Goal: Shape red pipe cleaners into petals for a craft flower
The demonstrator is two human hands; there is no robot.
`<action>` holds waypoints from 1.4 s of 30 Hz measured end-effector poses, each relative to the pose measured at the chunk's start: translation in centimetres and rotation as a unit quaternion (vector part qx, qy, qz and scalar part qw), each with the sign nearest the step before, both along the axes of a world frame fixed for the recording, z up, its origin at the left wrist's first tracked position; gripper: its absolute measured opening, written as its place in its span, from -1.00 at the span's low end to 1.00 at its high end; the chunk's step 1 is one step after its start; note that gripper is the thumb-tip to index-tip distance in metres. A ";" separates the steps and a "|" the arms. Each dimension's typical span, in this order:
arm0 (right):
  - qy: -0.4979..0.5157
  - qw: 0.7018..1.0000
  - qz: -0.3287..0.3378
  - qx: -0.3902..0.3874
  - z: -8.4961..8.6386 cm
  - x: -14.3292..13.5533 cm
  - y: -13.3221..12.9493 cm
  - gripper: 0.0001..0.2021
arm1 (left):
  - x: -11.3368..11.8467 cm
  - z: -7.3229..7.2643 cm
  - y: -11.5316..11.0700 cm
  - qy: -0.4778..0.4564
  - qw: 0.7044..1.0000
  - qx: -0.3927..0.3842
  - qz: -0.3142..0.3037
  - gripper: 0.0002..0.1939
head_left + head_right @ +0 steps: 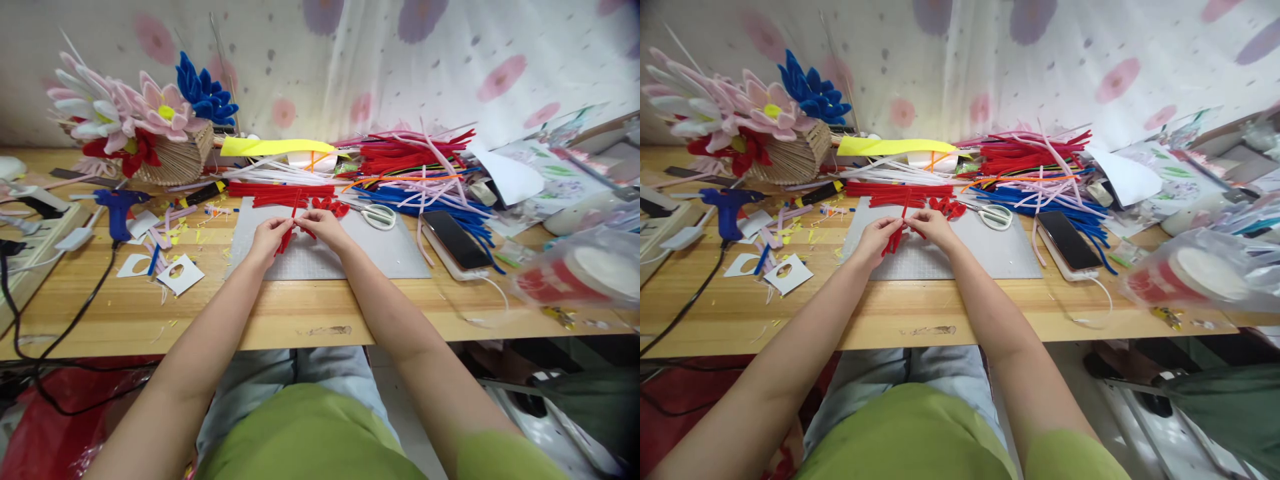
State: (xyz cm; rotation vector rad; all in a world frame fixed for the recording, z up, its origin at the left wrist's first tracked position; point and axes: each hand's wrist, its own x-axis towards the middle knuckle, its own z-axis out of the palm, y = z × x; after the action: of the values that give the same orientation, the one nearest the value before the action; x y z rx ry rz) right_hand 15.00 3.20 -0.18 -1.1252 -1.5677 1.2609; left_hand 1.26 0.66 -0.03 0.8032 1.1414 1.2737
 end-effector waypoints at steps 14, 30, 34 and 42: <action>-0.055 0.998 -0.028 0.028 -2.0 -2.6 0.0 -0.80 | 0.4 -0.3 0.7 -0.176 0.979 -0.080 0.062 -0.90; -0.010 0.990 0.101 -0.101 0.5 -0.1 -1.1 -0.82 | -1.9 0.1 0.4 0.096 0.994 0.005 -0.056 -0.81; 0.040 0.989 0.082 -0.117 0.0 -1.1 -1.3 -0.76 | -1.1 0.0 0.3 0.088 0.995 0.051 0.021 -0.75; 0.019 0.996 0.011 -0.091 -1.0 -2.6 -1.0 -0.72 | -0.2 -0.9 0.7 0.033 0.997 0.032 0.063 -0.70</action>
State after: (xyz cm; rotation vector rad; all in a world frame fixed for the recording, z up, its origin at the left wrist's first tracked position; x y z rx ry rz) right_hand 12.43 2.17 -1.16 -1.1916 -1.4636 1.4563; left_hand 1.05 1.32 -0.96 0.8377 1.2241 1.4028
